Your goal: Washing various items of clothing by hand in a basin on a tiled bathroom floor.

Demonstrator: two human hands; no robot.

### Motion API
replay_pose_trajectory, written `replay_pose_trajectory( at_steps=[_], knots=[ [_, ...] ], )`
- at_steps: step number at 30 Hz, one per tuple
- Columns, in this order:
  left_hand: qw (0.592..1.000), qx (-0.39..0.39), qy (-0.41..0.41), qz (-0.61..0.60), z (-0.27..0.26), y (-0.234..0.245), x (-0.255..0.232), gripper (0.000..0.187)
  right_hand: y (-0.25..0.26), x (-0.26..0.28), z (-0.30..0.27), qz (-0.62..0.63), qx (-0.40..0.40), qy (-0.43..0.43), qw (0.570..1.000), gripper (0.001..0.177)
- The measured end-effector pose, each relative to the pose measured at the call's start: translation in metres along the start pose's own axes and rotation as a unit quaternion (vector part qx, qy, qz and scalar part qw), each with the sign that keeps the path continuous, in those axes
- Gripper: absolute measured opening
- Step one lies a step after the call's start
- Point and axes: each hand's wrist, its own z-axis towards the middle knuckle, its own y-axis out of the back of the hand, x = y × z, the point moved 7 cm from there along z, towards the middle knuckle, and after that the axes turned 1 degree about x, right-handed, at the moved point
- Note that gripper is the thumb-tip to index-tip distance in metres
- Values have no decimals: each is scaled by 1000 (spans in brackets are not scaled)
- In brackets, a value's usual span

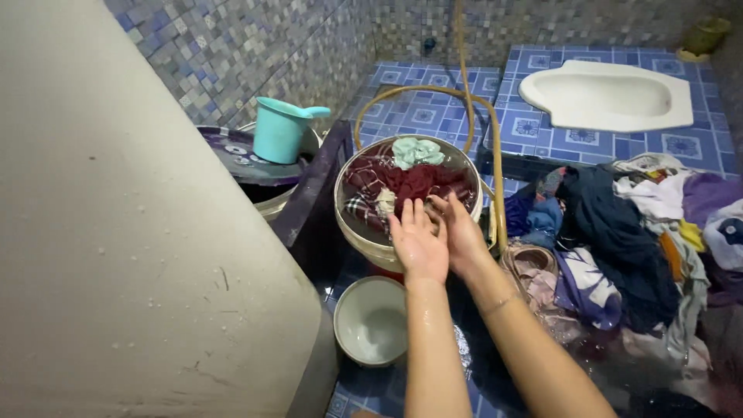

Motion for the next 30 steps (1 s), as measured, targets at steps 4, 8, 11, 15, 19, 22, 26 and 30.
replay_pose_trajectory(
  at_steps=[4,8,11,15,19,22,26,30],
  knots=[
    [991,-47,16,123,-13,8,41,75,75,33,-63,-326,-155,238,902,46],
    [979,-30,47,196,-22,-15,99,60,153,72,-128,-627,-277,266,677,40],
    [963,36,128,236,-33,-8,173,45,177,76,-175,-794,-296,210,488,61],
    [855,80,182,478,-65,47,259,37,255,55,-207,-843,-259,111,458,64],
    [457,211,-156,850,-120,14,256,45,366,30,-220,-794,-233,58,559,46],
    [359,217,96,903,-158,22,253,70,376,31,-238,-764,-209,-21,611,35],
    [280,217,105,929,-150,94,293,54,279,79,-243,-745,-268,52,609,47],
    [229,206,105,946,-155,93,289,40,243,89,-234,-731,-379,187,536,67]
  ],
)
